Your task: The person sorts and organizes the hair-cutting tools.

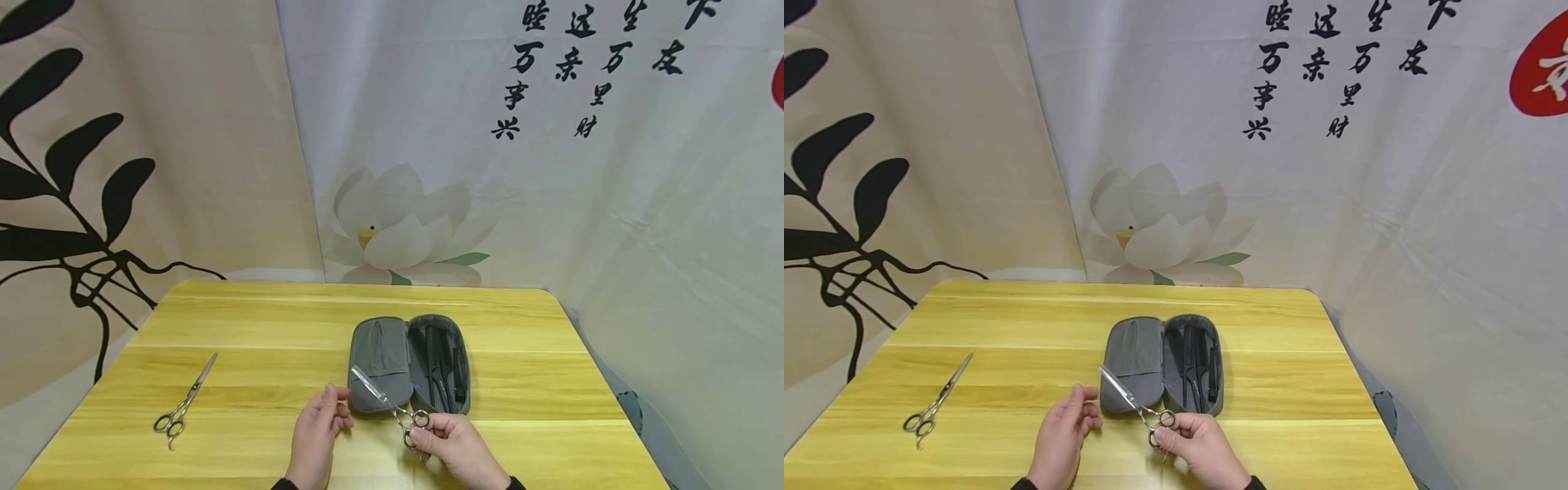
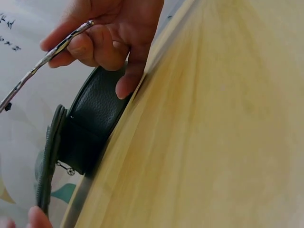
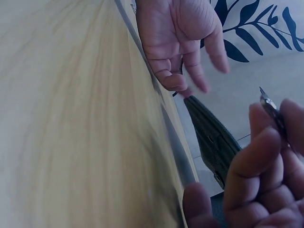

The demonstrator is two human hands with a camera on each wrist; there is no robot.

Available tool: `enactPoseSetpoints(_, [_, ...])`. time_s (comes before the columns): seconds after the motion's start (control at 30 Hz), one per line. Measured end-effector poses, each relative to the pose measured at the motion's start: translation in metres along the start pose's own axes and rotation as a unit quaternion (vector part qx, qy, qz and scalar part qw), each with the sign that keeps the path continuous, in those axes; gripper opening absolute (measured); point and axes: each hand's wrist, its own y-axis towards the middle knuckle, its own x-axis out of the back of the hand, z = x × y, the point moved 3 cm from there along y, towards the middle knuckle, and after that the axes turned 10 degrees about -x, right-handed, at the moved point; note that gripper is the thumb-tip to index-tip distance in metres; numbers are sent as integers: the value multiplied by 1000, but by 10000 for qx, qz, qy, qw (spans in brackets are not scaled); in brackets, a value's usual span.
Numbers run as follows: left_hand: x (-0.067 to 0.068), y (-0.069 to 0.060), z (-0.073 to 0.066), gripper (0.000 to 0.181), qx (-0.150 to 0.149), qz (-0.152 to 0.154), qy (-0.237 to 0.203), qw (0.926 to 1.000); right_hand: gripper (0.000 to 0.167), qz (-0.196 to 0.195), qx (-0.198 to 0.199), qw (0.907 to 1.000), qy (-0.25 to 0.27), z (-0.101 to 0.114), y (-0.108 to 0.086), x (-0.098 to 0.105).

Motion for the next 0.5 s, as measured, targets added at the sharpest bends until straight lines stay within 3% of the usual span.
enactPoseSetpoints(0.07, [3, 3, 0, 50, 171, -288, 209, 9992, 32, -49, 69, 10000, 7, 0, 0, 1])
enactPoseSetpoints(0.13, [4, 6, 1, 54, 276, -304, 333, 9986, 31, -132, 80, 9999, 14, -1, 1, 1])
enactPoseSetpoints(0.3, [6, 14, 4, 62, 405, 243, 246, 9986, 31, -378, 28, 9993, 16, 0, 1, 1])
enactPoseSetpoints(0.5, [5, 31, 4, 56, 573, 904, 217, 9940, 34, -606, -26, 9980, 183, -1, 1, 1])
